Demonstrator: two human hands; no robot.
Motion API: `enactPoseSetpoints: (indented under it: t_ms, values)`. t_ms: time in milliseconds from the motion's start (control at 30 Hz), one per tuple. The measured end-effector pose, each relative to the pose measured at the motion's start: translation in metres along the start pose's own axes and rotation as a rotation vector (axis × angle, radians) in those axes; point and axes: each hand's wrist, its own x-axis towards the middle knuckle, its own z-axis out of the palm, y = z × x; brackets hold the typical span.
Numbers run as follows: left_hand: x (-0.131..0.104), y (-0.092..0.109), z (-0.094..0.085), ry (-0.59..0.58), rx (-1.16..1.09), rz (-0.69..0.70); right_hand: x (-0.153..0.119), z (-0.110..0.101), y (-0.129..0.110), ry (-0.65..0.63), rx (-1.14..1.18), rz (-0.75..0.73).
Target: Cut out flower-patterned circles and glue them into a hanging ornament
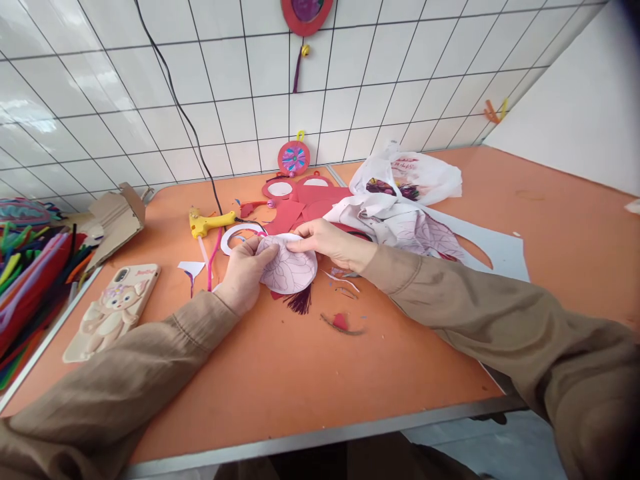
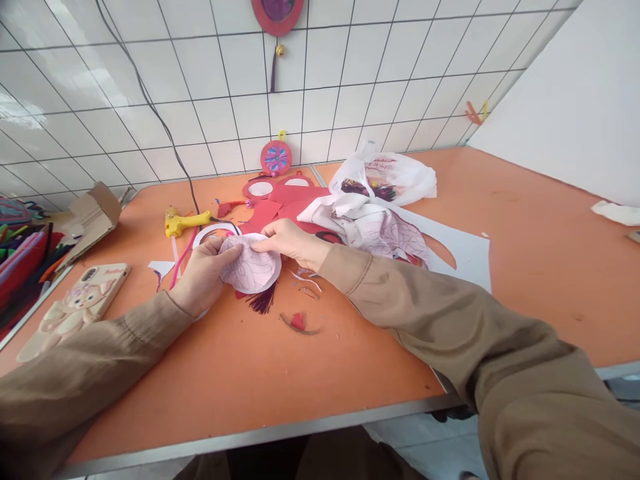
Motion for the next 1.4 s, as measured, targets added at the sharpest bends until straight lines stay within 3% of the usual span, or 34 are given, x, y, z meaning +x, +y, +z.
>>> enactPoseSetpoints:
  t_ms: [167,300,433,633,800,933,1133,1400]
  values:
    - [-0.004,0.005,0.001,0.059,0.072,0.083,-0.006,0.003,-0.009,0.237,0.286,-0.079]
    - [-0.003,0.006,-0.001,0.115,0.122,0.222,-0.009,0.003,-0.016,0.316,0.454,-0.144]
    - [-0.001,0.01,-0.001,0.17,0.077,0.291,-0.012,0.004,-0.02,0.313,0.585,-0.174]
    - [-0.002,0.017,0.003,0.031,-0.014,0.24,-0.013,0.007,-0.016,0.233,0.705,-0.201]
    - [-0.006,0.017,0.004,0.077,-0.046,0.178,-0.016,0.006,-0.014,0.189,0.644,-0.234]
    - [-0.008,0.018,0.006,0.065,-0.052,0.127,-0.017,0.006,-0.014,0.248,0.57,-0.265]
    - [-0.007,0.018,0.005,0.015,-0.089,0.087,-0.018,0.007,-0.014,0.251,0.655,-0.256]
    - [-0.006,0.012,0.002,-0.002,0.007,0.162,-0.023,0.007,-0.018,0.247,0.531,-0.271]
